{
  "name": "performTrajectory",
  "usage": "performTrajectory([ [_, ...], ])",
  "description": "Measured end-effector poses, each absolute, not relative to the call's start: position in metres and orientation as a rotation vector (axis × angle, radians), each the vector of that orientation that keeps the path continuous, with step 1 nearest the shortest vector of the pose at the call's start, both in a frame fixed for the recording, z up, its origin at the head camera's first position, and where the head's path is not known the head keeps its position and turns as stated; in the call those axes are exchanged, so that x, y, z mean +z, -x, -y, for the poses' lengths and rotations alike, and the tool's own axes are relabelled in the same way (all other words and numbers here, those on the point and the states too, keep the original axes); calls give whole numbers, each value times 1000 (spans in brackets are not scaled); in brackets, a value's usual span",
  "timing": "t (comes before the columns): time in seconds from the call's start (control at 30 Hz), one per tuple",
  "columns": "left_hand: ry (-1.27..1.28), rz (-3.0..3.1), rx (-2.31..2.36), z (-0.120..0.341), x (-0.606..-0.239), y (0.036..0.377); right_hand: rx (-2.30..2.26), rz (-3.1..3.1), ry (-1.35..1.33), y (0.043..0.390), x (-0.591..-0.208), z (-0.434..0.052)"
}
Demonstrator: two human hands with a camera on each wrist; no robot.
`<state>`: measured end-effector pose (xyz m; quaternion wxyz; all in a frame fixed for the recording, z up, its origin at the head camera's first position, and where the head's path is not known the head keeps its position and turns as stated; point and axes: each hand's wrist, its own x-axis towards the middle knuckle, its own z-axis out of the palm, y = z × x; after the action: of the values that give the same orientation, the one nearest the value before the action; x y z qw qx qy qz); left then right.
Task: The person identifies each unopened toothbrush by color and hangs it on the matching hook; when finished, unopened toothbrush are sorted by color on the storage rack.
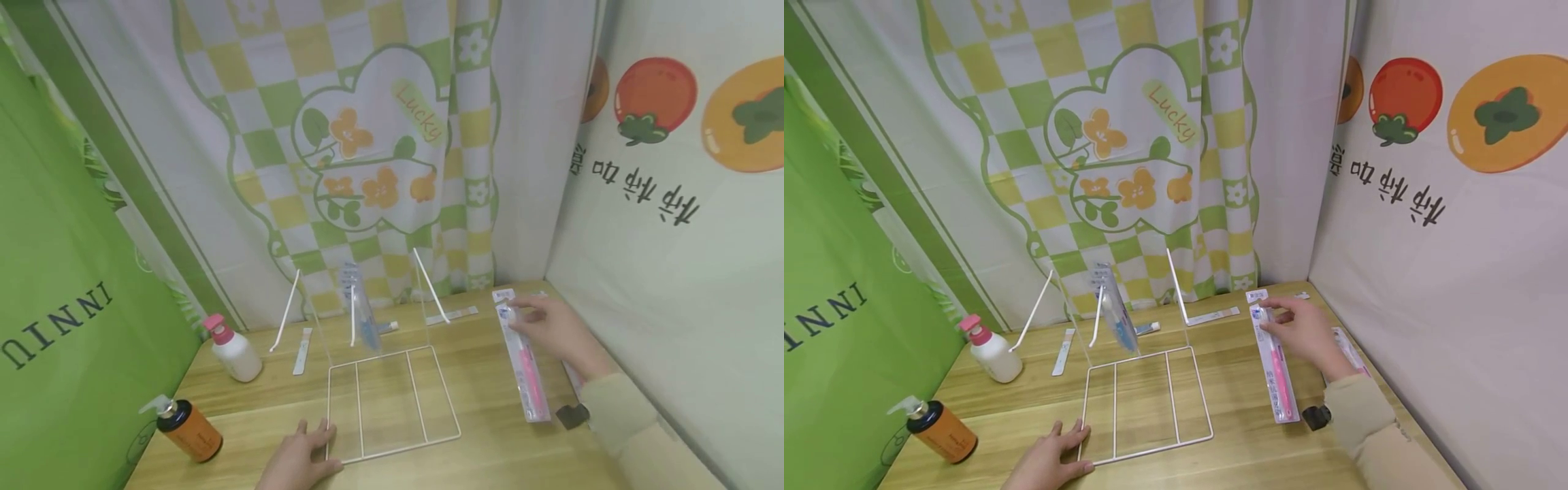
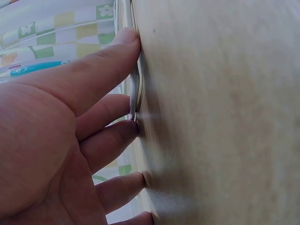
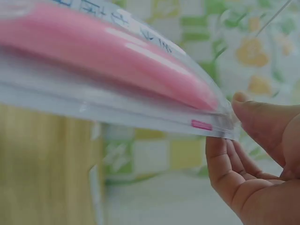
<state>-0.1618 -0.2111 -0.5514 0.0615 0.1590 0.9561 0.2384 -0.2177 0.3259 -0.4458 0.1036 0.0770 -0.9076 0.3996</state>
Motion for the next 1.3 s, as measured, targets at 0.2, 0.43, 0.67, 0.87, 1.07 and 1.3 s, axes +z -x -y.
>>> performTrajectory([
  [0.2, -496, -2902, 719, 211, -551, 162, 1201, 2429, -334, 195, -415, -291],
  [0.43, -505, -2893, 706, 212, -553, 164, 1380, 2207, -557, 167, -391, -261],
  [0.67, -494, -2885, 715, 212, -554, 164, 1528, 2056, -805, 144, -381, -235],
  [0.87, -466, -2864, 744, 212, -555, 164, 1515, 2016, -898, 140, -386, -221],
  [1.07, -471, -2846, 753, 213, -556, 164, 1474, 2007, -893, 144, -396, -212],
  [1.3, -446, -2837, 755, 214, -558, 167, 1471, 1960, -832, 159, -408, -203],
])
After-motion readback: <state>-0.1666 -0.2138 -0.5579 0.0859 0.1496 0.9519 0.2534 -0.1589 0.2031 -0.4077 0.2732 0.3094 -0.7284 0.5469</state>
